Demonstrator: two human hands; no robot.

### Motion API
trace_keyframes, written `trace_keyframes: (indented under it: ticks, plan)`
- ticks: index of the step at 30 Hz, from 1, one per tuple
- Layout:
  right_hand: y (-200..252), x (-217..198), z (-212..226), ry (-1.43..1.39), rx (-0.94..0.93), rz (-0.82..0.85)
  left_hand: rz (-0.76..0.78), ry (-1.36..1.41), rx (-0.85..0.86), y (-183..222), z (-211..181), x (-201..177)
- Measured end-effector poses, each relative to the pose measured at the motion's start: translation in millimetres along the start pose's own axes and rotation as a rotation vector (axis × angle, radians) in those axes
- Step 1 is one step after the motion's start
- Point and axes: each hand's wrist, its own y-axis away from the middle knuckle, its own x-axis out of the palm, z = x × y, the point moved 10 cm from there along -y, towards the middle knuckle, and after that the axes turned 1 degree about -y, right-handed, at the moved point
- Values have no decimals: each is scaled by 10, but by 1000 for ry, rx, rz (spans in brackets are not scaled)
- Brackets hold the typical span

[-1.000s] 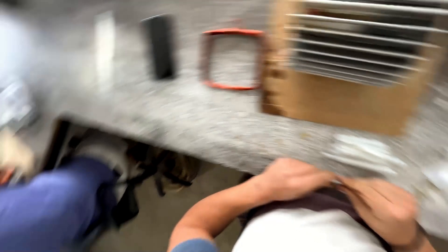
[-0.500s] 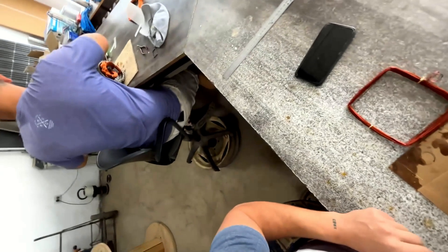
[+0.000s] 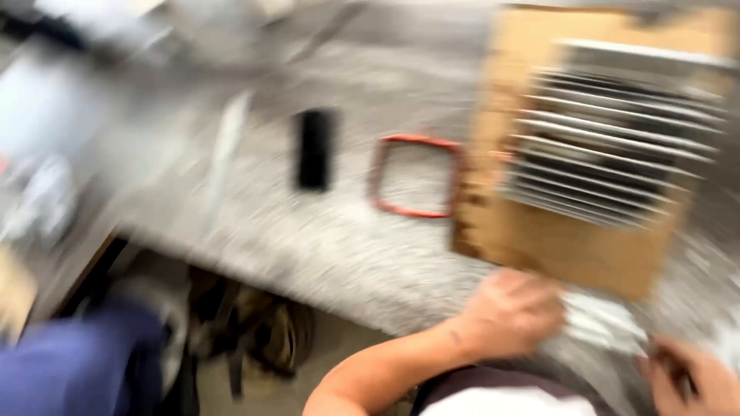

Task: Folding small white insulation strips for electrical motor repair

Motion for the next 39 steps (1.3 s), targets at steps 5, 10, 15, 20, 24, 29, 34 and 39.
trace_keyframes:
  ticks: [5, 10, 15, 20, 24, 29, 34, 39]
  plan:
    - [269, -716, 472, 222, 131, -159, 176, 30, -41, -335, 72, 90]
    - [311, -972, 345, 94, 175, -258, 483, -148, -60, -180, 71, 607]
    - [262, -872, 251, 156, 137, -216, 394, -186, 55, -353, -135, 678]
    - [122, -760, 447, 196, 44, -140, 349, -199, 149, -494, -271, 754]
    - [111, -760, 269, 148, 104, -152, 290, -168, 137, -546, -303, 1028]
    - [39, -823, 95, 0, 172, -74, 214, -191, 106, -644, -390, 1189]
    - [185, -701, -240, -234, 259, -70, 147, -271, 95, -757, -414, 1152]
    - [243, -860, -274, -490, 221, -200, 145, -301, 117, -914, -352, 1316]
